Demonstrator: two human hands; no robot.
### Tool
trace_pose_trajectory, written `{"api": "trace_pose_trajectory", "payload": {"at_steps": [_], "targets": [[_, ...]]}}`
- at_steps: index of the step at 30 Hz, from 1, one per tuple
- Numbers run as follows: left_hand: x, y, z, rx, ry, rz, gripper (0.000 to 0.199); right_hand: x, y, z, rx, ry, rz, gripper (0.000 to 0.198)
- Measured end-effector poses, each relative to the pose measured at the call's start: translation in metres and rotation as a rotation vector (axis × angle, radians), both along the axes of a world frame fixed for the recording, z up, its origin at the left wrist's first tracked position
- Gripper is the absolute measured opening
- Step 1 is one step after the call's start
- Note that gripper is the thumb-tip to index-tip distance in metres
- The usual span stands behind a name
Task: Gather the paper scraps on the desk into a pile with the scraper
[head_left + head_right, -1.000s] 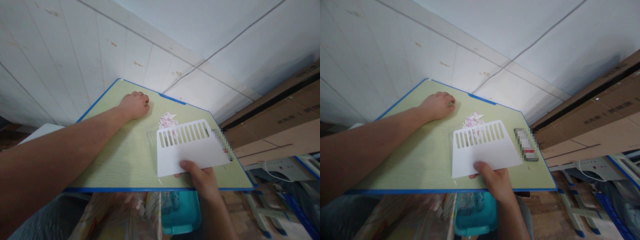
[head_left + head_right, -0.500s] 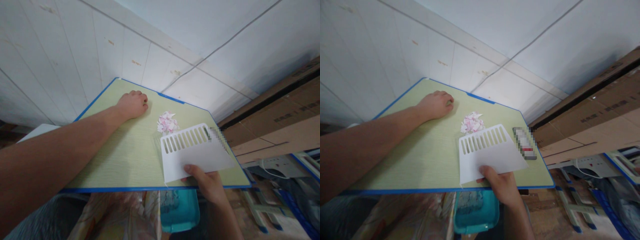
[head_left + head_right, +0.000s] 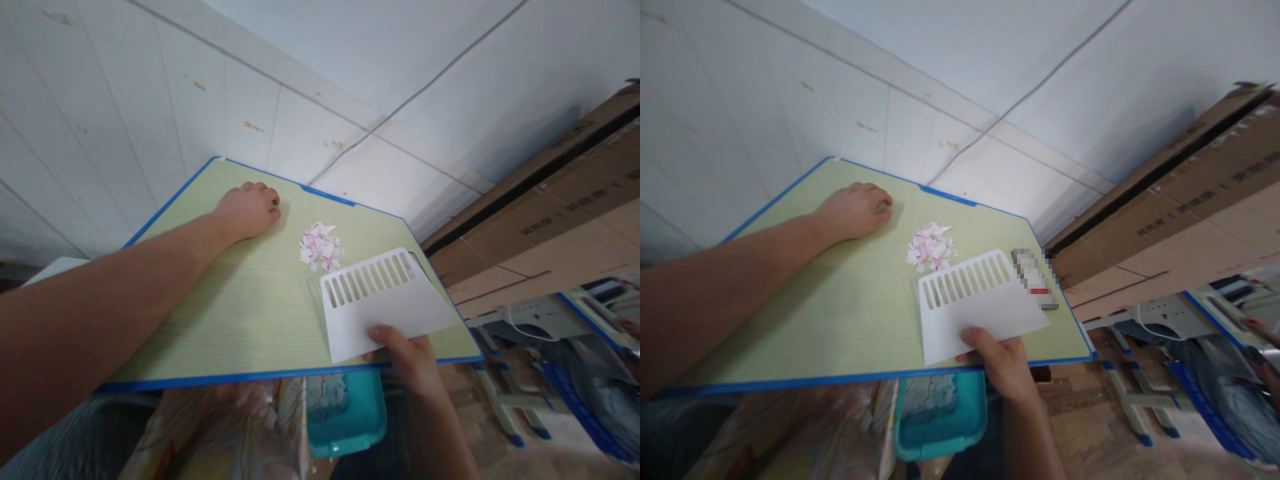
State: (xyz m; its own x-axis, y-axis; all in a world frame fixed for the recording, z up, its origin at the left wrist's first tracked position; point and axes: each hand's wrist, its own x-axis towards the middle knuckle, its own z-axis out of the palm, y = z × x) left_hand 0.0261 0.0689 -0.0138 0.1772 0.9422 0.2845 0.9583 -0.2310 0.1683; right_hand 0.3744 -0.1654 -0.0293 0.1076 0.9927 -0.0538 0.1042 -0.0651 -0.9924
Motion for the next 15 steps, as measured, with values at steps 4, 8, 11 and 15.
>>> {"api": "trace_pose_trajectory", "payload": {"at_steps": [4,8,11,15], "targets": [[0.0,-0.001,0.003,-0.024,0.024,0.011,0.054,0.001,0.007,-0.001,-0.027,0.074,0.057,0.02],[-0.002,-0.001,0.006,-0.037,0.032,0.026,0.056,-0.005,0.017,0.006,0.028,0.08,0.042,0.018],[-0.002,0.0,0.007,-0.047,0.032,0.035,0.059,-0.012,0.02,0.014,0.058,0.013,0.083,0.023],[-0.003,-0.001,0.009,-0.049,0.031,0.037,0.062,-0.018,0.024,0.02,0.084,-0.025,0.129,0.031]]}}
